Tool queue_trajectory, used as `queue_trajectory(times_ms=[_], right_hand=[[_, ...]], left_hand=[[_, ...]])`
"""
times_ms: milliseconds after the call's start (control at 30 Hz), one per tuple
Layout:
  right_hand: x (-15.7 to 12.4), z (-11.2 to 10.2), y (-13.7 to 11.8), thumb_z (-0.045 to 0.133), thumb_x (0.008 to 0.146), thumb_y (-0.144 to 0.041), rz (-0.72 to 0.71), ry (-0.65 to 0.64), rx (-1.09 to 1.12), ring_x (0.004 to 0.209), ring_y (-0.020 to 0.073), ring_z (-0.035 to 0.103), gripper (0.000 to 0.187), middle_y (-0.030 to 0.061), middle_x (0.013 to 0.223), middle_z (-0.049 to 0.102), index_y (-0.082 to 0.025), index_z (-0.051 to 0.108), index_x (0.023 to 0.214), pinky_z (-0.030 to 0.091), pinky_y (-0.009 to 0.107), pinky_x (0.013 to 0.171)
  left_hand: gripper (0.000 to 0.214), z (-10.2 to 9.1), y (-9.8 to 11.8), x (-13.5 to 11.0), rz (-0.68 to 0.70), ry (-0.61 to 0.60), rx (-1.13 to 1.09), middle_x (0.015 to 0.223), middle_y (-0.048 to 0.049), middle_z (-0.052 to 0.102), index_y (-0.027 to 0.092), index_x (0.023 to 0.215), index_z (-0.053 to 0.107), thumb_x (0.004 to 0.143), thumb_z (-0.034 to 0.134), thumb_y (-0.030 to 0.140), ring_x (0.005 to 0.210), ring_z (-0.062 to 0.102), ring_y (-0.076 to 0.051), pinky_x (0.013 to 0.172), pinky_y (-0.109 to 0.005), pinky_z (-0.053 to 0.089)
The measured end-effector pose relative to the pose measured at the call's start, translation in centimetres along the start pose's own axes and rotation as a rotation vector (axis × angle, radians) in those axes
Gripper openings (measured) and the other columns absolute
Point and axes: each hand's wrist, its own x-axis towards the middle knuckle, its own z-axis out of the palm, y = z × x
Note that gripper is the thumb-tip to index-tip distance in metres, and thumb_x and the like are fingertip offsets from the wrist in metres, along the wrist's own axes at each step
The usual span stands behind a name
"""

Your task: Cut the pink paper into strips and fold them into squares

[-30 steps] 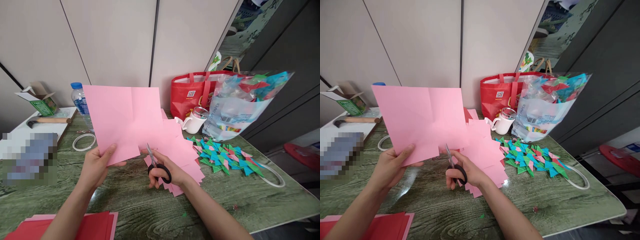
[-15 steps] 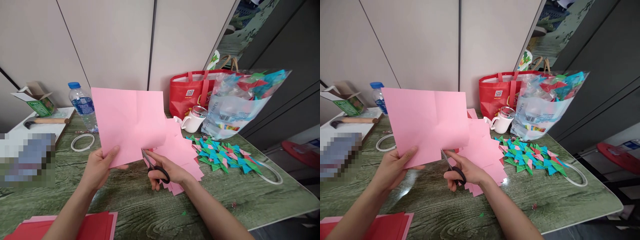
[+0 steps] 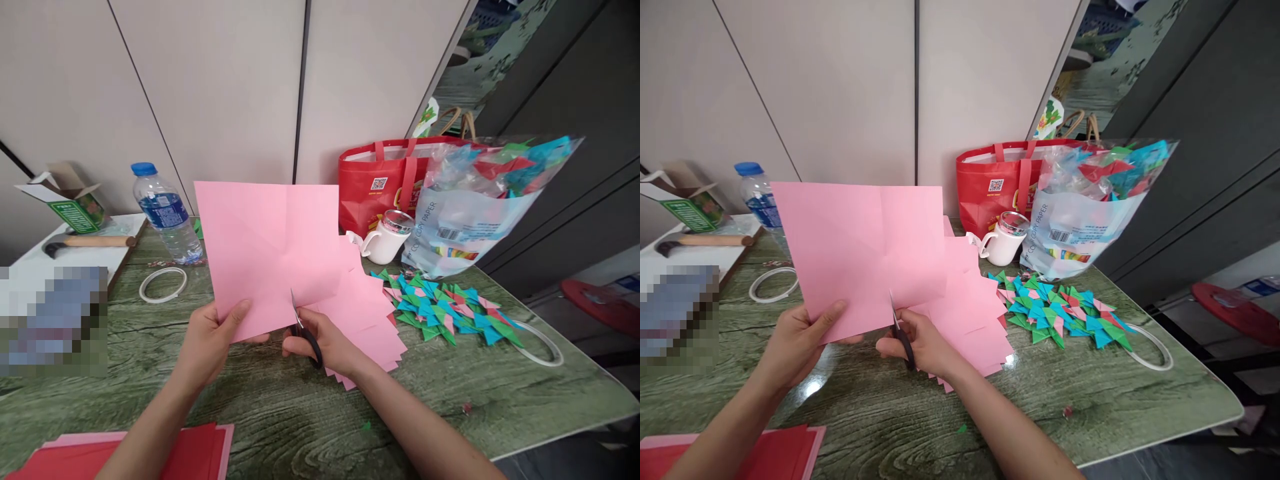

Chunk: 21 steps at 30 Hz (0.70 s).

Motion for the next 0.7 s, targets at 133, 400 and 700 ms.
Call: queue_trajectory(times_ms=[133,400,700], right_hand=[[0.1,0.1,0.3,0.069,0.062,-0.046,-0.014,0.018,0.021,0.061,0.0100,0.046,0.041,-0.0025,0.069,0.049,-0.016,0.050,0.082,0.035,0.023,0.056],[0.2,0.2,0.9,0.069,0.062,-0.047,-0.054,0.039,-0.005,0.059,0.0101,0.043,0.043,-0.0019,0.069,0.048,-0.016,0.050,0.086,0.035,0.024,0.055],[0.2,0.5,1.6,0.067,0.066,-0.041,-0.115,0.102,-0.030,0.059,0.0103,0.044,0.036,-0.0025,0.067,0.048,-0.016,0.050,0.086,0.035,0.024,0.055]], left_hand=[[0.019,0.3,-0.1,-0.1,-0.003,-0.003,0.004,0.074,0.0000,0.069,0.017,0.076,0.067,0.065,0.069,0.033,0.064,0.064,-0.020,0.051,-0.033,0.057],[0.022,0.4,0.1,-0.2,-0.005,0.005,-0.019,0.076,-0.0012,0.069,0.016,0.077,0.068,0.062,0.070,0.032,0.056,0.062,-0.017,0.048,-0.033,0.058],[0.019,0.4,0.0,-0.2,-0.011,-0.002,-0.031,0.076,-0.0016,0.070,0.016,0.077,0.067,0.065,0.069,0.031,0.062,0.065,-0.020,0.048,-0.031,0.057]])
